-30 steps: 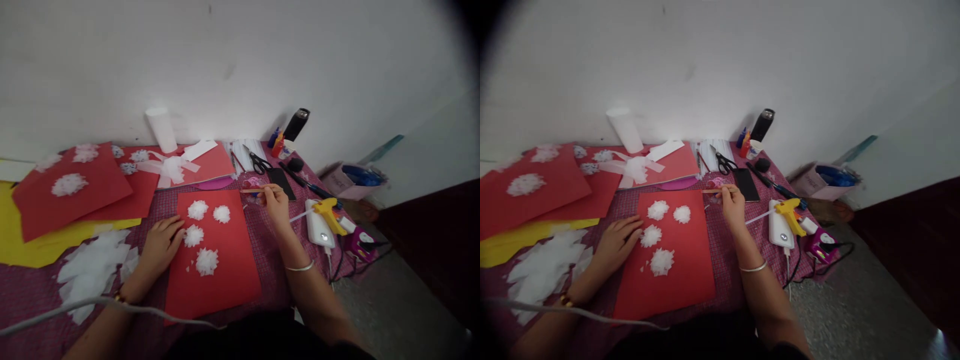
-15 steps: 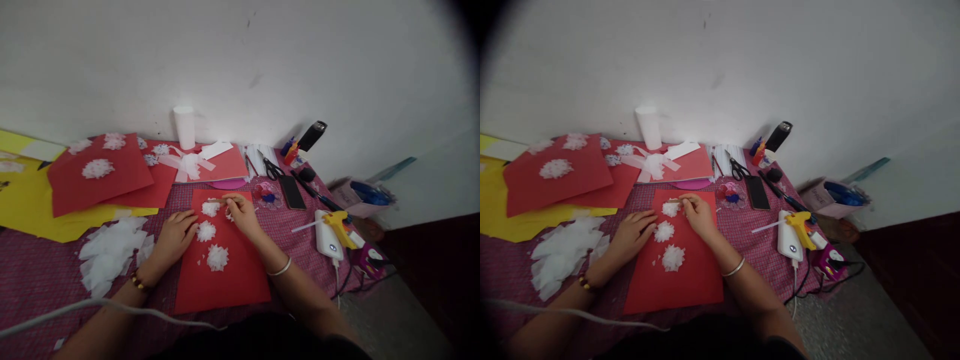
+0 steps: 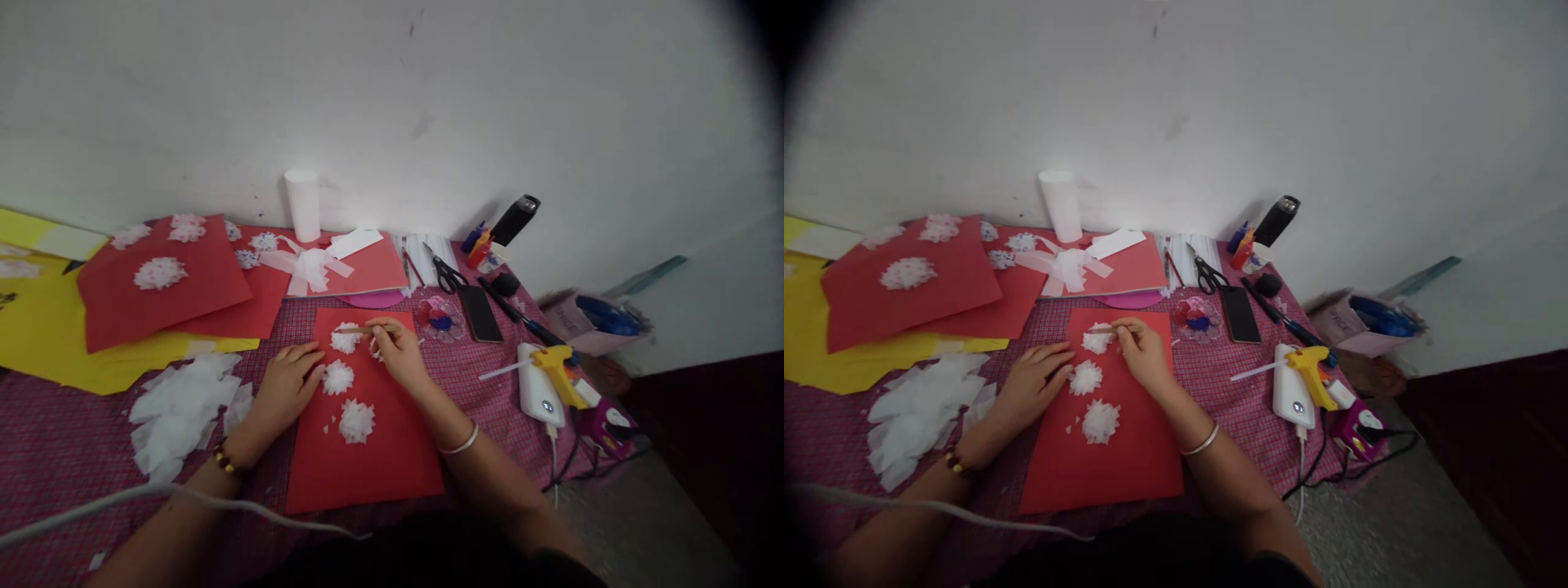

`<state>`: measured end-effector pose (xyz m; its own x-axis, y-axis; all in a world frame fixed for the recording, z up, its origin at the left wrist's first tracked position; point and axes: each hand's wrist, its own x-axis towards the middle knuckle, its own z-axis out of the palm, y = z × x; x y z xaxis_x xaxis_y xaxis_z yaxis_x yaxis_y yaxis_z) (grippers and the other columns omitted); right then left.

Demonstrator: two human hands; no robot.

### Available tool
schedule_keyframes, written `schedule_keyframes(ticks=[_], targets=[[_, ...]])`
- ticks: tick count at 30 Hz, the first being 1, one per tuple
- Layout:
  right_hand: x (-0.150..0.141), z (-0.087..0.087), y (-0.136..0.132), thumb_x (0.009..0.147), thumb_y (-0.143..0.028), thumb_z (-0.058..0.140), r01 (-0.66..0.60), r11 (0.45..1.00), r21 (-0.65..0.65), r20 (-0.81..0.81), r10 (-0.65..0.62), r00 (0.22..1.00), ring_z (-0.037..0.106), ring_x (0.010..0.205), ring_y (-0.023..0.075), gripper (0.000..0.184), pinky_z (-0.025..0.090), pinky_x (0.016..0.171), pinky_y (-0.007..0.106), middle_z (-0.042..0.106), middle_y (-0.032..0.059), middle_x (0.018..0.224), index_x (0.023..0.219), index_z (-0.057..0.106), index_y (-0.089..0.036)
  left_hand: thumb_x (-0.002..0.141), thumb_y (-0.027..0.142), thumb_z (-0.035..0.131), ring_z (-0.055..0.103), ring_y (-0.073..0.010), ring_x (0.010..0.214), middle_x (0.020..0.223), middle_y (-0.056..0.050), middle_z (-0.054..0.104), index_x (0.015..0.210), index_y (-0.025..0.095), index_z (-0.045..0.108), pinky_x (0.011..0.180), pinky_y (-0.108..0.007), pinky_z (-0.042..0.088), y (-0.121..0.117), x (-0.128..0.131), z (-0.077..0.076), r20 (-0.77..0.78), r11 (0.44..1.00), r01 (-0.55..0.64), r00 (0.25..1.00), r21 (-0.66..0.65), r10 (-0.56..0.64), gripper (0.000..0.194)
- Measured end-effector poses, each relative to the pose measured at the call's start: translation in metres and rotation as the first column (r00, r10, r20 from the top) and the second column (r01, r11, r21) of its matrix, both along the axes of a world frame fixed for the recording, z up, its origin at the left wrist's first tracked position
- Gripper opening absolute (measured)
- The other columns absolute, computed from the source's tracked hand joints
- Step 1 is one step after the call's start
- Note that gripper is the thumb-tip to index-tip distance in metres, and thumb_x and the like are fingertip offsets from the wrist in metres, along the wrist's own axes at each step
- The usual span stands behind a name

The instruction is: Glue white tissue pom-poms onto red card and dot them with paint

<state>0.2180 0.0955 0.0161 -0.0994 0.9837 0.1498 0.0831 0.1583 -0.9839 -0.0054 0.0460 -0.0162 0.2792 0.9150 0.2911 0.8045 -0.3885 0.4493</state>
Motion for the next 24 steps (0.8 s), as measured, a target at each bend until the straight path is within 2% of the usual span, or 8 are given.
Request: schedule_keyframes(ticks=[13,17,24], targets=[[-0.0001,-0.0067,0.0037,0.084,-0.045,0.057,-0.002,0.995,-0.101,-0.108,-0.009,0.994,0.054,0.046,0.0102,0.029,0.041,0.044,0.023,0.069,0.0017,0.073,0.094,0.064,-0.019,0.099,0.036,0.043,0.061,-0.0295,0.114,0.126,-0.014,0.068,0.112,0.015,0.070,0.099,-0.052,0.047,0.0006,-0.0014,-0.0019,0.000,1.000,0.003,1.000,0.013,-0.003,0.037],[-0.0001,-0.0073,0.0032,0.084,-0.044,0.057,0.023,0.995,-0.099,-0.121,-0.035,0.992,0.054,0.046,0.0097,0.028,0.041,0.044,0.023,0.070,0.0023,0.076,0.092,0.063,-0.019,0.099,0.037,0.043,0.061,-0.0290,0.115,0.126,-0.012,0.068,0.113,0.017,0.070,0.099,-0.051,0.048,0.0010,-0.0016,-0.0020,0.001,1.000,-0.002,1.000,0.018,0.002,0.036],[0.0036,-0.0061,0.0013,0.082,-0.041,0.060,0.027,0.996,-0.081,-0.117,-0.036,0.992,0.054,0.048,0.0110,0.024,0.045,0.048,0.024,0.069,0.0007,0.069,0.089,0.065,-0.019,0.098,0.037,0.043,0.062,-0.0296,0.113,0.125,-0.014,0.069,0.112,0.016,0.071,0.099,-0.050,0.048,0.0019,-0.0023,-0.0019,0.000,1.000,0.001,1.000,0.024,-0.001,0.038]])
